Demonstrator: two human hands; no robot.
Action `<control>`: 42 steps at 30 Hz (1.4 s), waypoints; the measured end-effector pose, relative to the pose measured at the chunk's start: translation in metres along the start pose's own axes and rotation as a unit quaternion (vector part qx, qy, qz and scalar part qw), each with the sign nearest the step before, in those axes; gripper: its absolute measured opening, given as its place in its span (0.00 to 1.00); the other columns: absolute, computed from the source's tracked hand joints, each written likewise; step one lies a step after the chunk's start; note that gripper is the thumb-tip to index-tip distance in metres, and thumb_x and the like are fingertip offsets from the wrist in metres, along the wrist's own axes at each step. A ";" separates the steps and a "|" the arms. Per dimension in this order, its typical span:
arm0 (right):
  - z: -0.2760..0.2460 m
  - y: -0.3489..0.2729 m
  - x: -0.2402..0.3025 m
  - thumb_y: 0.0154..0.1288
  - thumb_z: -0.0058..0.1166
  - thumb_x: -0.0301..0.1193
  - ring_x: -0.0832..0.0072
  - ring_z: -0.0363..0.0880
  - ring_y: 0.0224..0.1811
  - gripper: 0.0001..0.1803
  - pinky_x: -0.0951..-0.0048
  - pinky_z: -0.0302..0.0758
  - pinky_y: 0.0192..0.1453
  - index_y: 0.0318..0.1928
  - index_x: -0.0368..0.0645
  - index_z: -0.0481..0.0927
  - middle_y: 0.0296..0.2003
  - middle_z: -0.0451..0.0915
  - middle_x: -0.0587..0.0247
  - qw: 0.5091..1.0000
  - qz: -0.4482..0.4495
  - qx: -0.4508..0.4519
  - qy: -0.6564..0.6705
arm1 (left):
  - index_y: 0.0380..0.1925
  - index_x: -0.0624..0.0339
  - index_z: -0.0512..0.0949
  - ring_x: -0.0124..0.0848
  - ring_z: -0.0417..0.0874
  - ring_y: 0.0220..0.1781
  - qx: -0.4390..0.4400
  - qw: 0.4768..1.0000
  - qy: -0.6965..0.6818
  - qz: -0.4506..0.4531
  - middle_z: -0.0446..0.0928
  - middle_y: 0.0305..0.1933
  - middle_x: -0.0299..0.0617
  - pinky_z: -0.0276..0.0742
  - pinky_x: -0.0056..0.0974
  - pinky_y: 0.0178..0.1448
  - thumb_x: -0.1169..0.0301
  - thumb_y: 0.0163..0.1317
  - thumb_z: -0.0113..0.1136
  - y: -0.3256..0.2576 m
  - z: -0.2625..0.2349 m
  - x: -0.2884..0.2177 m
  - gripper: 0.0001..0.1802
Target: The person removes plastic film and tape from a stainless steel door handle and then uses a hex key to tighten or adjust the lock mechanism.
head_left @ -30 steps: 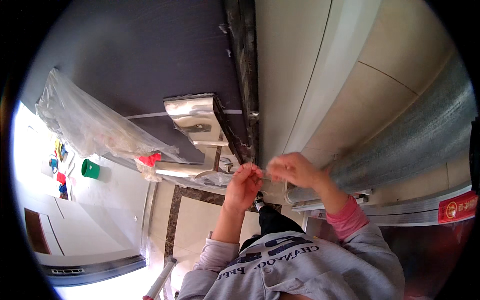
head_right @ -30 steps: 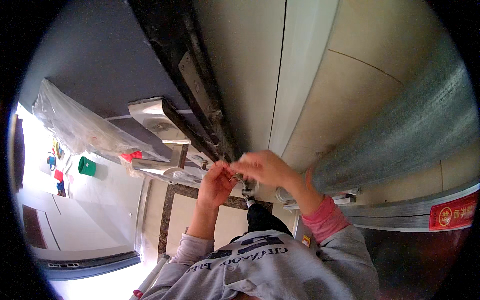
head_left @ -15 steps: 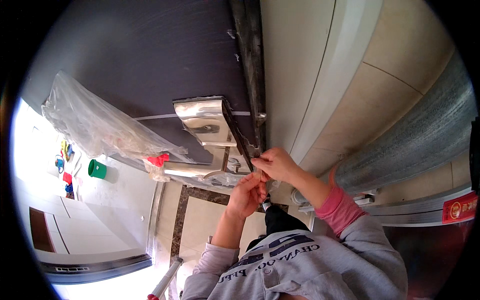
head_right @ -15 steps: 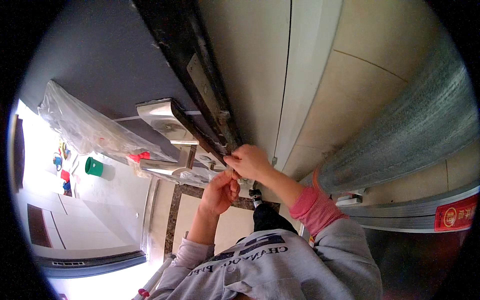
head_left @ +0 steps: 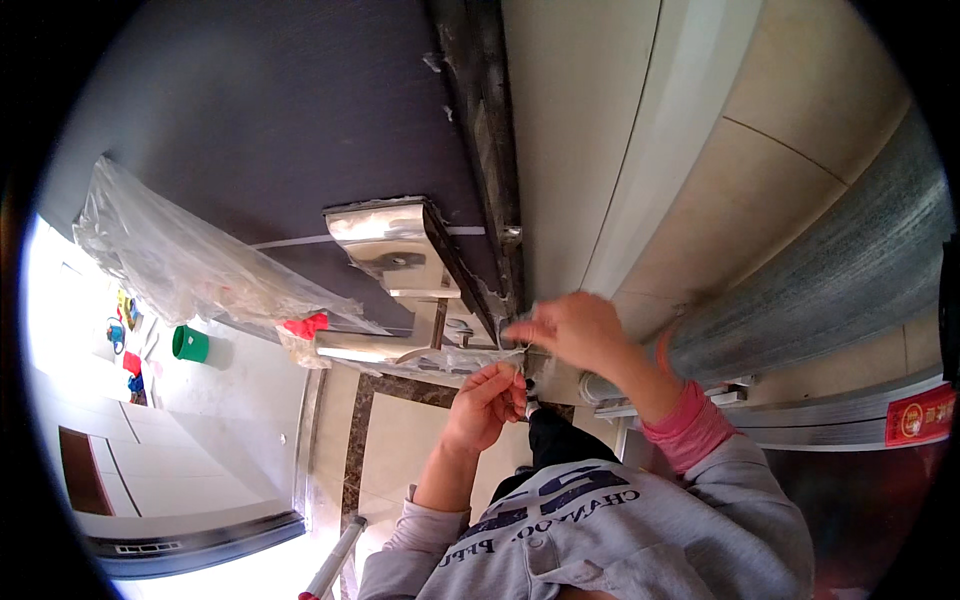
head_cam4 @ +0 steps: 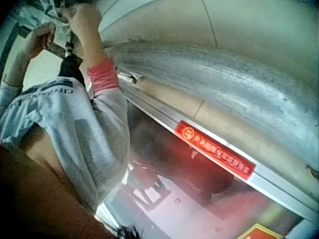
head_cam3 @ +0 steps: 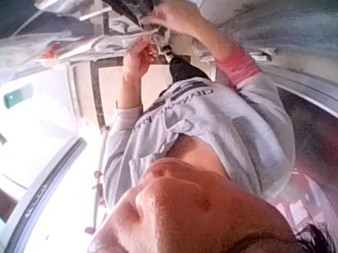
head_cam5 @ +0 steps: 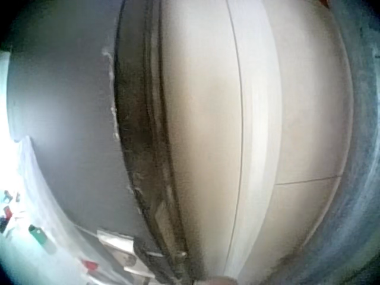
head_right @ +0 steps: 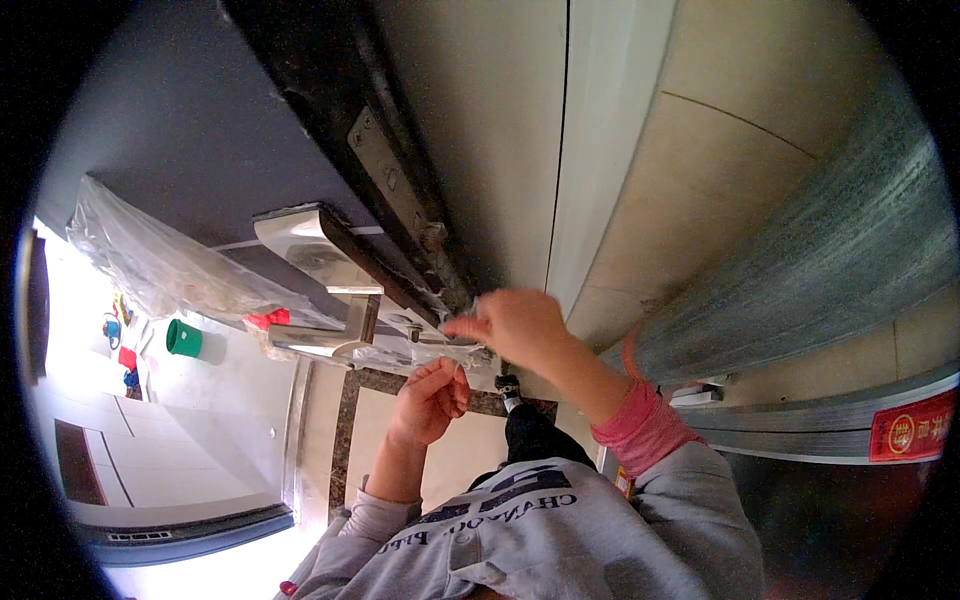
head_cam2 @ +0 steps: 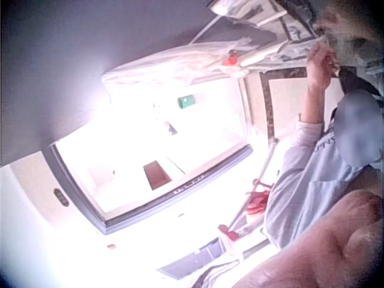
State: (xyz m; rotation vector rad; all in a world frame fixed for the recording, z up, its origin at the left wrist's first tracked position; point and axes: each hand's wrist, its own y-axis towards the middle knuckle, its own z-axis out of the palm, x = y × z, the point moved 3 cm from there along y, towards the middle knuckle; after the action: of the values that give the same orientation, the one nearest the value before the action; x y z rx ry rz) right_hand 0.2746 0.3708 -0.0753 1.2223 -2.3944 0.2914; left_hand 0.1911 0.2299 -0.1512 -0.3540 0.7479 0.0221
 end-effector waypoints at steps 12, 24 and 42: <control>0.016 0.017 0.008 0.54 0.54 0.51 0.58 0.73 0.16 0.24 0.61 0.67 0.19 0.15 0.44 0.72 0.11 0.72 0.59 0.972 -0.163 -0.169 -0.011 | 0.28 0.58 0.75 0.18 0.71 0.21 -0.084 0.965 0.245 0.046 0.72 0.20 0.31 0.64 0.22 0.25 0.65 0.64 0.48 -0.007 0.012 -0.012 0.11; -0.017 0.012 0.029 0.55 0.52 0.49 0.61 0.74 0.15 0.23 0.64 0.69 0.18 0.17 0.43 0.73 0.13 0.74 0.59 0.961 -0.153 -0.206 -0.103 | 0.40 0.60 0.77 0.24 0.74 0.21 -0.194 0.855 0.452 0.166 0.76 0.24 0.35 0.69 0.27 0.25 0.66 0.61 0.52 -0.027 0.009 -0.032 0.12; -0.029 0.001 0.025 0.52 0.56 0.41 0.71 0.77 0.24 0.14 0.70 0.72 0.24 0.18 0.46 0.74 0.17 0.75 0.68 0.926 -0.236 -0.263 -0.132 | 0.32 0.49 0.78 0.33 0.69 0.45 -0.137 0.097 0.832 0.529 0.72 0.40 0.29 0.64 0.37 0.44 0.68 0.42 0.57 -0.027 0.113 -0.118 0.13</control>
State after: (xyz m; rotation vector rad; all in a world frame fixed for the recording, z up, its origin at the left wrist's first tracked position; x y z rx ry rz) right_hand 0.2690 0.3637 -0.0381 1.5677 -2.0728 -0.6590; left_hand 0.1824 0.2531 0.0126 0.1541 3.3179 1.4675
